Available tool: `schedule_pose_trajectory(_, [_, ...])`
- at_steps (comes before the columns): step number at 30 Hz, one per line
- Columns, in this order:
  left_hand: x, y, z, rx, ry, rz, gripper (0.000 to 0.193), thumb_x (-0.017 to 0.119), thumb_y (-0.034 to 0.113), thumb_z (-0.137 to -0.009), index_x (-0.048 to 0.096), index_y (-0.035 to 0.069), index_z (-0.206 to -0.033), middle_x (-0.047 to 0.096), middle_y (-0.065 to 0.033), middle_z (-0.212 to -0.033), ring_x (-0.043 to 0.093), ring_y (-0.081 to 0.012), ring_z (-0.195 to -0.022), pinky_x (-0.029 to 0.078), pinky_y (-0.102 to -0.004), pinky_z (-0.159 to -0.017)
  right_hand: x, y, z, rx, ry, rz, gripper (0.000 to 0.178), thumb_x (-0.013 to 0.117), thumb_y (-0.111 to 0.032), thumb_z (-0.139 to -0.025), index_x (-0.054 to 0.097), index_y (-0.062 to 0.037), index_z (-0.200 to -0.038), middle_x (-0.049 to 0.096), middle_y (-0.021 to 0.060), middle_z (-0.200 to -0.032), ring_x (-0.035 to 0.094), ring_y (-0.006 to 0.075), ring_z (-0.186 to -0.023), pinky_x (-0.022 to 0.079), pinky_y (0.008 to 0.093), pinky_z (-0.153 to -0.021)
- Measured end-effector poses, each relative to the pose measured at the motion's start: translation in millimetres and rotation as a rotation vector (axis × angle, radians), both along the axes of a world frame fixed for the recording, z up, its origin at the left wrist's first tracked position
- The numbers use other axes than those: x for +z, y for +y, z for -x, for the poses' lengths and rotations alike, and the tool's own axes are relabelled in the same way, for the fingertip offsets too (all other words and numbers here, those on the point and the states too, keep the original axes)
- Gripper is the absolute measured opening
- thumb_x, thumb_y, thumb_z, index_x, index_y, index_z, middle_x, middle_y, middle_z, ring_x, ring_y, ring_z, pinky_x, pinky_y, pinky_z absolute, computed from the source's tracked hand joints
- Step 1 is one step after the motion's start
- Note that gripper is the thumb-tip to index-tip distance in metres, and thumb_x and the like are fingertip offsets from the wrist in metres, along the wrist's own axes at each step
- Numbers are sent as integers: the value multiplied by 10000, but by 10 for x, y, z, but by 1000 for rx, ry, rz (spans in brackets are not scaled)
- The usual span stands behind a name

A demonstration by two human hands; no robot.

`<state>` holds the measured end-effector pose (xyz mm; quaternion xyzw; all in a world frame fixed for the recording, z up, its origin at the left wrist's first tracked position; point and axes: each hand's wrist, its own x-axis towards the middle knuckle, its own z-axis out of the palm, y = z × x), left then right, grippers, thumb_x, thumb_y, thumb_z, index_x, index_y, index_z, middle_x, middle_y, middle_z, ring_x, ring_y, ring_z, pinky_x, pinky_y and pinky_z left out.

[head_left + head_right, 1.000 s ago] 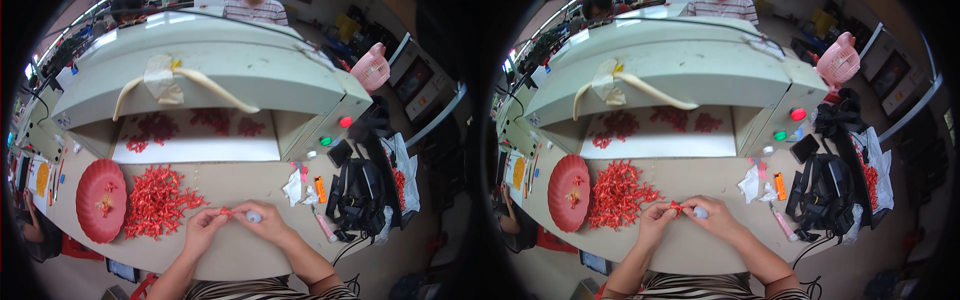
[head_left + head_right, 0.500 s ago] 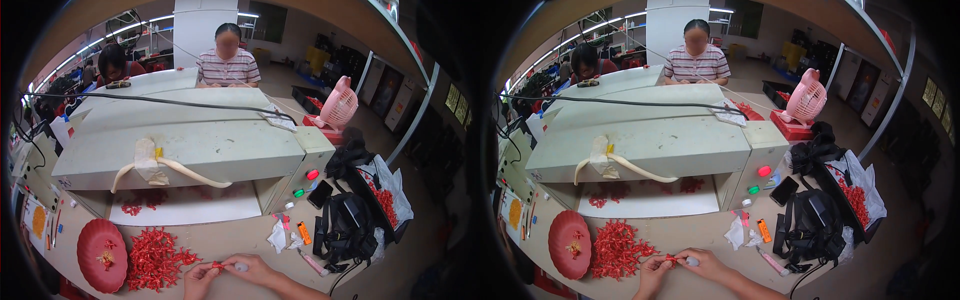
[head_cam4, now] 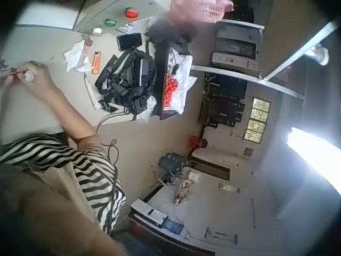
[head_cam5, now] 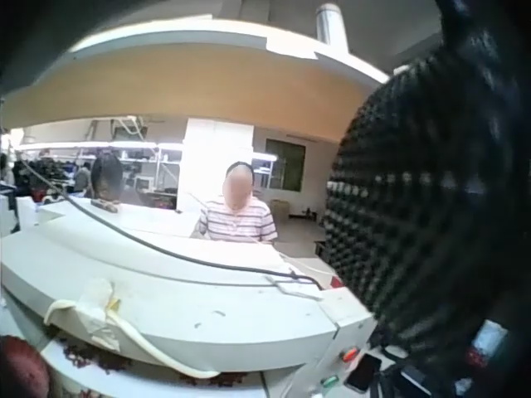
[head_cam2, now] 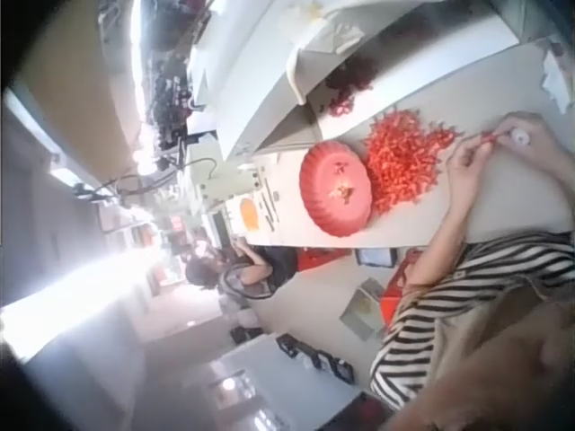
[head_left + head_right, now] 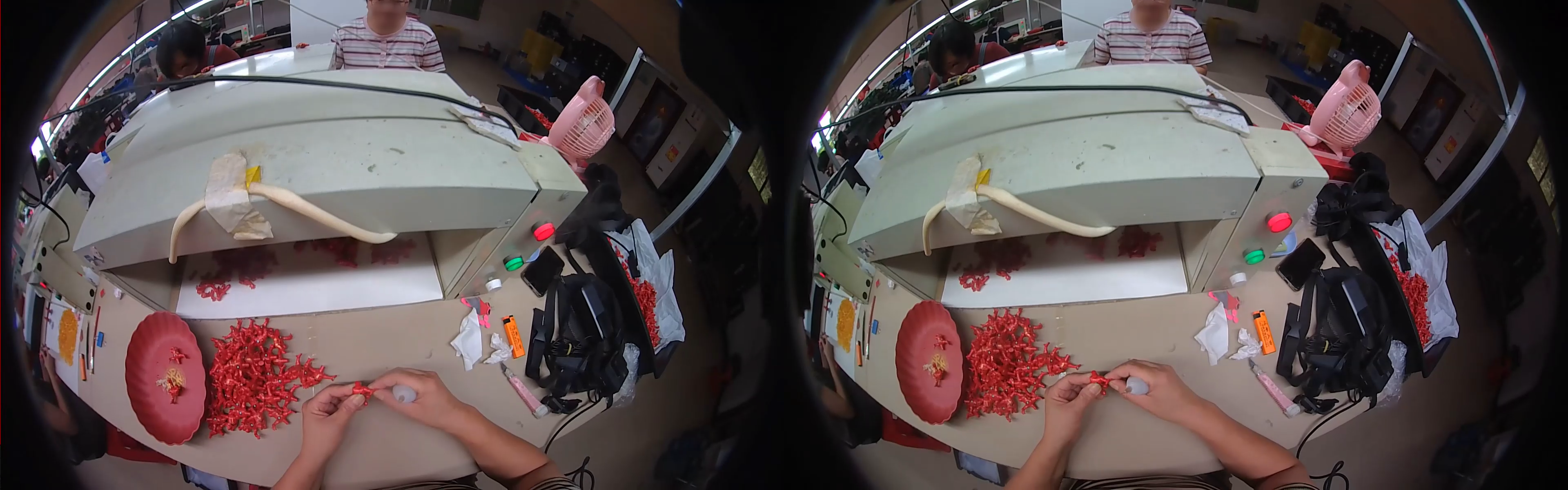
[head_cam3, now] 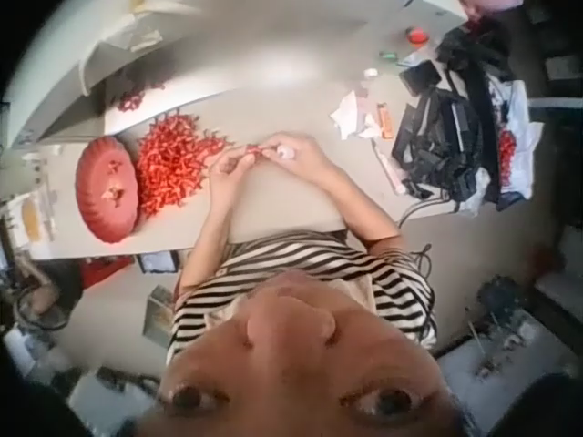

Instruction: The person prepares a glue bottle, applies glue to small plastic figurine pieces by hand, and places the glued pieces into a red tray.

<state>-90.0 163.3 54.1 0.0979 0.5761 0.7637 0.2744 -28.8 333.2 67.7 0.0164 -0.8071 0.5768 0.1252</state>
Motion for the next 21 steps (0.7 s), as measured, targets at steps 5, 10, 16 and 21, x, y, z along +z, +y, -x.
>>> schedule_pose_trajectory(5, [-22, 3, 4, -36, 26, -13, 157, 608, 26, -813, 602, -17, -963, 642, -72, -888, 592, -98, -769, 488, -223, -705, 58, -7, -16, -25, -11, -7, 136, 644, -41, -764, 631, -40, -899, 647, 66, -837, 623, 168, -746, 487, 262, -670])
schedule_pose_trajectory(10, [18, 18, 20, -20, 14, 3, 135, 591, 9, -815, 594, -7, -948, 638, -80, -870, 592, -118, -739, 482, -239, -690, 47, -15, 0, -18, -27, 3, 149, 636, -76, -774, 603, -44, -916, 619, 84, -823, 598, 201, -719, 469, 281, -651])
schedule_pose_trajectory(16, [-30, 10, 18, -32, 21, -2, 133, 593, 17, -817, 592, -5, -948, 638, -77, -869, 592, -118, -742, 482, -237, -690, 58, -16, -14, -28, -42, 20, 143, 637, -84, -777, 607, -43, -910, 622, 82, -817, 600, 192, -724, 469, 280, -656])
schedule_pose_trajectory(21, [4, 1, 15, -26, 24, 14, 137, 595, 19, -816, 593, -4, -951, 639, -76, -863, 593, -120, -737, 483, -238, -689, 52, -25, -10, -30, -30, 17, 142, 637, -81, -776, 608, -44, -910, 625, 83, -823, 603, 192, -726, 471, 280, -657])
